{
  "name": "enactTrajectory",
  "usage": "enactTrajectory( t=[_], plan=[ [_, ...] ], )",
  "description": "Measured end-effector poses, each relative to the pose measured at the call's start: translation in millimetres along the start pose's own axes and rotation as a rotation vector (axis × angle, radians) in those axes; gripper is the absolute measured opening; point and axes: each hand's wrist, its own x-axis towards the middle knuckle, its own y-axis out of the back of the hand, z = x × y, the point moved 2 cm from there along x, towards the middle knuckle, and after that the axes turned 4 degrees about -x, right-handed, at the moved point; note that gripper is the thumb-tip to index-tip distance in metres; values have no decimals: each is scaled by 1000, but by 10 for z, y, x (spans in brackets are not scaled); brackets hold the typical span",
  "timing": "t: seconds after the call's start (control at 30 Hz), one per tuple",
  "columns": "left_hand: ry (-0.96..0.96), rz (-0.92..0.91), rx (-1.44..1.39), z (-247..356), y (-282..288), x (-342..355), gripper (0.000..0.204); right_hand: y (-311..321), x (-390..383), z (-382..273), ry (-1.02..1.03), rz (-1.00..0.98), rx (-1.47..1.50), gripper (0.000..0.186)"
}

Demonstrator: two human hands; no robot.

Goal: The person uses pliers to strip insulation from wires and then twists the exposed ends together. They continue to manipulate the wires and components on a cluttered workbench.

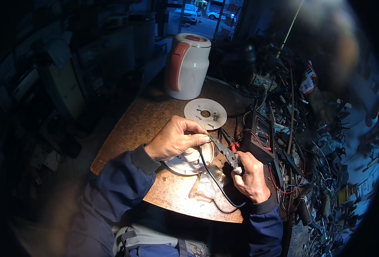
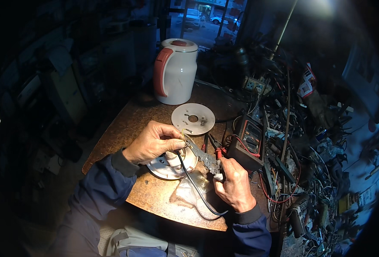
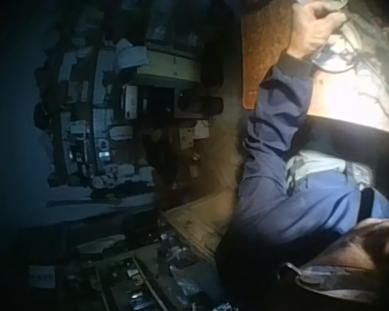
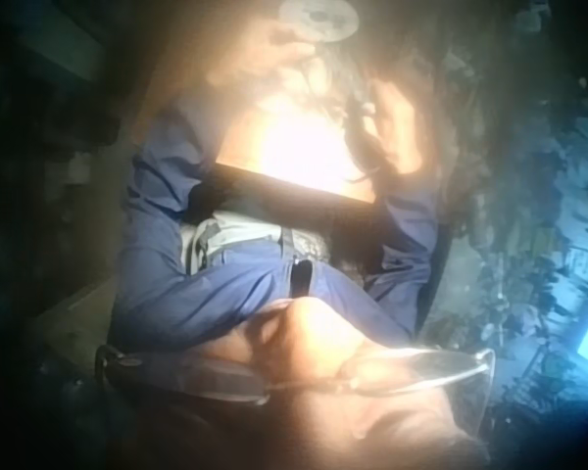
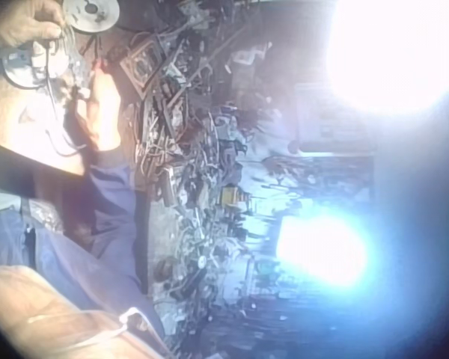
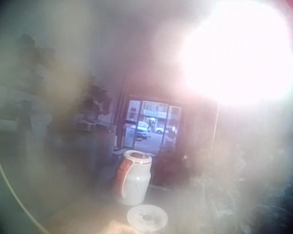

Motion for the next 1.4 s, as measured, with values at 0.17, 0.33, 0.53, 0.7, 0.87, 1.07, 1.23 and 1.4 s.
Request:
enactTrajectory(
  t=[0.17,0.33,0.53,0.7,0.87,1.07,1.23,1.4],
  plan=[
    [29,10,31,63,-14,-21,12,-17,1,6,23,19,4,49],
    [9,9,21,43,-12,-14,12,-29,3,1,43,58,-14,49],
    [-24,10,11,63,-30,-19,12,-34,3,7,39,56,-8,48],
    [-26,34,2,35,-40,-19,10,-17,10,-24,18,53,-5,48],
    [-26,49,5,19,-46,-15,9,-28,0,-7,3,39,-21,48],
    [-3,23,9,37,-32,-28,9,-33,-4,13,11,27,-13,49],
    [-12,14,16,34,-35,-24,9,-40,-10,34,17,23,7,49],
    [13,-1,-10,37,-37,-30,11,-53,-10,47,22,39,20,47]
  ],
)
